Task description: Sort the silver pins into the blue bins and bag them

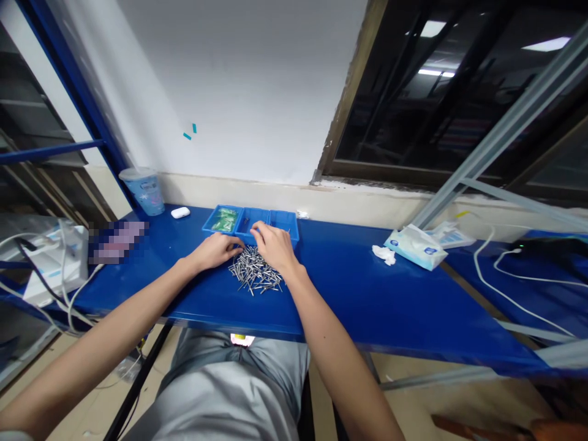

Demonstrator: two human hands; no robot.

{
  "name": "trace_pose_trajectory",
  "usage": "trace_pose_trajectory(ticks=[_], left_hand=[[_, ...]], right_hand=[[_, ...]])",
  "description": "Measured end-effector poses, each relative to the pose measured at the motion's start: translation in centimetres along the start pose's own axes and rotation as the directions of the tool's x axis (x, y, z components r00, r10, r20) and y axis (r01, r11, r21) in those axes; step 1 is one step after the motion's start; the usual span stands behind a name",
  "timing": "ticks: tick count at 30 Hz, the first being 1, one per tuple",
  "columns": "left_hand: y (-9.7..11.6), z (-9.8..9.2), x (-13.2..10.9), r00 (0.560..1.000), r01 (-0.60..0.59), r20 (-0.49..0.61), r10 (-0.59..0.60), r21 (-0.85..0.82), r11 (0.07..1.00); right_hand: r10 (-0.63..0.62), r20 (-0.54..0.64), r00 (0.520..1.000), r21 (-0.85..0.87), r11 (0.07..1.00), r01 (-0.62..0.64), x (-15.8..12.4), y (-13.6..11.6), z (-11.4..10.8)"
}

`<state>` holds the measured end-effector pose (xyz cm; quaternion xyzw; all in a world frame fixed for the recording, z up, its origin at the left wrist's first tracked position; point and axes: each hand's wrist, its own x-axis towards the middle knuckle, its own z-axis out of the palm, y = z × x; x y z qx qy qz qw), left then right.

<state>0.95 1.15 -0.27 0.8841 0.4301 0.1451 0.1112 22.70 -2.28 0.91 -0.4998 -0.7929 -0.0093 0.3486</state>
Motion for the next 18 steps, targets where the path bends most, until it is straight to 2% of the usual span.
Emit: trace_pose_trajectory(ticks=[4,7,14,18], left_hand=[[-0.2,0.3,0.0,0.999,0.042,0.029,-0.043,0.018,0.999],[-0.4,0.5,0.0,1.000,0.009,0.013,-0.009,0.002,1.000],[-0.5,0.7,0.0,0.998,-0.058,-0.027,0.057,-0.052,0.997],[-0.3,0.6,-0.1,0.994,-0.067,-0.094,0.060,-0.065,0.996]], right_hand=[[-0.070,0.171,0.983,-0.013,0.997,0.073,-0.1,-0.5,0.7],[-0.059,0.243,0.968,-0.039,0.997,0.070,-0.1,-0.5,1.0],[-0.031,0.269,0.963,-0.066,0.997,0.051,-0.2,-0.2,1.2],[-0.015,0.254,0.967,-0.060,0.998,0.031,-0.2,0.0,1.3]])
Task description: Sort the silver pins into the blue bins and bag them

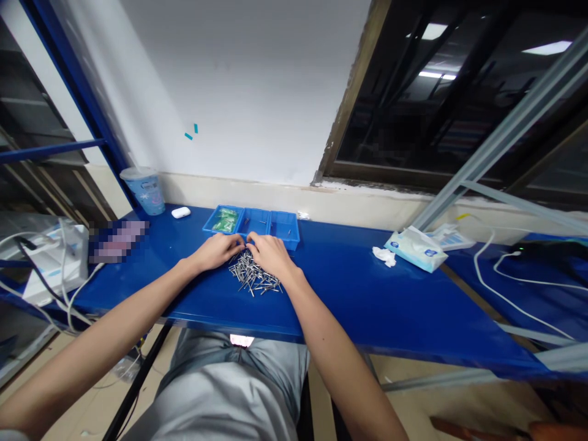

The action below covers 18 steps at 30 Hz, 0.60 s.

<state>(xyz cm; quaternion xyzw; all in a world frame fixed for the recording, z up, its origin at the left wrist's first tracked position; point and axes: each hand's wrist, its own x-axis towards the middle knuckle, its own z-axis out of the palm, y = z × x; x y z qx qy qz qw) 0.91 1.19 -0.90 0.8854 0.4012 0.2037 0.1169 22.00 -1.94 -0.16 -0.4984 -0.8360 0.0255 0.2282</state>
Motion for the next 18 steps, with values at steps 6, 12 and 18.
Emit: trace_pose_trajectory(ticks=[6,12,18], left_hand=[[0.5,-0.4,0.0,0.994,-0.001,-0.107,-0.010,-0.098,0.995],[0.9,-0.6,-0.2,0.997,-0.043,-0.072,0.035,-0.123,0.992],[1.2,-0.6,-0.2,0.994,-0.108,-0.006,0.108,-0.108,0.988]], right_hand=[[-0.001,-0.054,0.999,0.003,1.000,0.001,0.0,-0.1,-0.3],[-0.004,-0.085,0.996,0.008,1.000,0.005,0.0,-0.3,-0.6],[-0.005,-0.082,0.997,0.033,0.999,0.008,0.0,-0.2,-0.4]])
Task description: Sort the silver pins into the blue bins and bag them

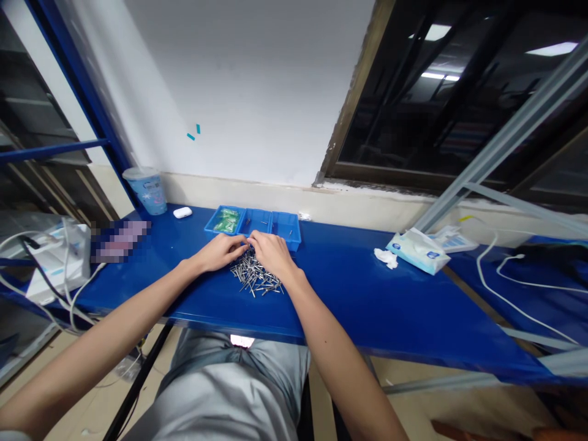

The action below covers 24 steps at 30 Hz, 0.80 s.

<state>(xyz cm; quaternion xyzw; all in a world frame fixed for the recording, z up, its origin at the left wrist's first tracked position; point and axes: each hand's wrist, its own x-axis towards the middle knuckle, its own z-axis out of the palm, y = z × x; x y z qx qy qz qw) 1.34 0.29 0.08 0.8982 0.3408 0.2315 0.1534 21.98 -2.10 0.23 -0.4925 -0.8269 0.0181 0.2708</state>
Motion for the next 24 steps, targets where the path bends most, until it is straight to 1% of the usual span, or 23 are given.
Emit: trace_pose_trajectory(ticks=[7,13,19,24], left_hand=[[-0.25,0.06,-0.05,0.998,0.054,-0.023,-0.055,-0.003,0.999],[-0.05,-0.21,-0.14,0.998,0.057,-0.037,-0.057,-0.019,0.998],[-0.10,-0.22,-0.05,0.994,0.066,-0.091,-0.066,-0.002,0.998],[0.02,-0.26,-0.08,0.994,0.057,-0.089,-0.057,-0.004,0.998]], right_hand=[[-0.043,-0.076,0.996,0.116,0.992,0.052,-0.01,0.18,0.16],[-0.078,-0.091,0.993,0.138,0.986,0.090,-0.07,0.34,0.07],[-0.036,-0.068,0.997,0.111,0.993,0.043,-0.11,-0.10,-0.21],[0.031,-0.024,0.999,-0.007,0.999,-0.031,0.01,-0.21,-0.23]])
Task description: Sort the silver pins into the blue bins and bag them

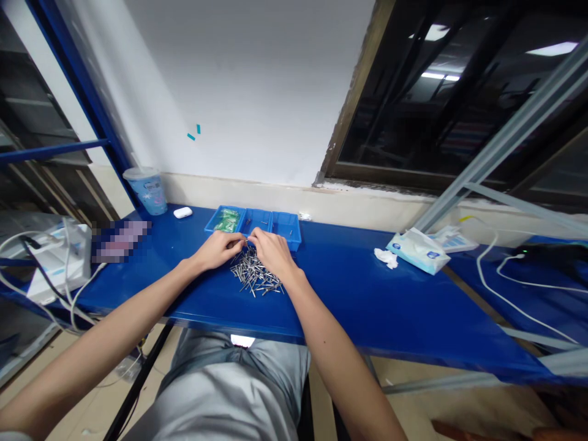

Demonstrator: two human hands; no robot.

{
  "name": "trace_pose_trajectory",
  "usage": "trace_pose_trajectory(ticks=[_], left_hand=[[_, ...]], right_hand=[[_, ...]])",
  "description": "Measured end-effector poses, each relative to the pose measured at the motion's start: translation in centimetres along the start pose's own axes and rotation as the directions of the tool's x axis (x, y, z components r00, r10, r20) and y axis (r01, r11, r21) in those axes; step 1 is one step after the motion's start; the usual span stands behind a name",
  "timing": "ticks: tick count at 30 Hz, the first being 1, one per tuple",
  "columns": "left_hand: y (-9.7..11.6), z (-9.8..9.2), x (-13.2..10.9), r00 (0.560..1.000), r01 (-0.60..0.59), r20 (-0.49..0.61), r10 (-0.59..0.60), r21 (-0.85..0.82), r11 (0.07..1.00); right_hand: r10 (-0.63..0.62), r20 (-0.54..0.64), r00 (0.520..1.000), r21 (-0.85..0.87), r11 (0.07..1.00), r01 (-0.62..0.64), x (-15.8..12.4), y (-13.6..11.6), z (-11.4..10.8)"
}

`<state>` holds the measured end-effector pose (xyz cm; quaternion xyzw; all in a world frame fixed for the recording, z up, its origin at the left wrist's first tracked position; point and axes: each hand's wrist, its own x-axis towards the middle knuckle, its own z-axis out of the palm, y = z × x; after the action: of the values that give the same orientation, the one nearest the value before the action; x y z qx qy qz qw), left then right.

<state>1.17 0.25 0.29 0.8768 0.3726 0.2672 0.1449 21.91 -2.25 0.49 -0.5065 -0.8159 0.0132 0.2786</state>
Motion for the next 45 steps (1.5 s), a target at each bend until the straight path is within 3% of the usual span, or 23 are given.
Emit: trace_pose_trajectory(ticks=[3,7,11,23,33,45], left_hand=[[0.07,-0.03,-0.01,1.000,-0.003,0.008,0.003,0.003,1.000],[0.11,-0.06,0.02,1.000,0.011,-0.009,-0.011,0.003,1.000],[0.11,-0.09,0.01,1.000,0.006,-0.005,-0.006,0.001,1.000],[0.15,-0.06,-0.01,1.000,-0.009,0.015,0.009,0.019,1.000],[0.03,-0.05,-0.01,1.000,0.003,0.029,-0.004,0.038,0.999],[-0.02,-0.01,-0.01,1.000,-0.001,0.030,0.000,0.042,0.999]], right_hand=[[0.028,0.023,0.999,0.000,1.000,-0.028,0.00,0.11,-0.02],[-0.054,0.019,0.998,0.100,0.994,0.052,-0.04,0.20,-0.10],[-0.036,0.050,0.998,0.033,0.999,0.035,-0.05,0.17,-0.13],[-0.061,0.086,0.994,0.068,0.996,0.056,-0.03,0.13,-0.26],[-0.055,0.107,0.993,-0.053,0.997,0.061,-0.15,0.17,-0.43],[-0.078,0.110,0.991,-0.018,0.997,0.080,-0.13,0.18,-0.34]])
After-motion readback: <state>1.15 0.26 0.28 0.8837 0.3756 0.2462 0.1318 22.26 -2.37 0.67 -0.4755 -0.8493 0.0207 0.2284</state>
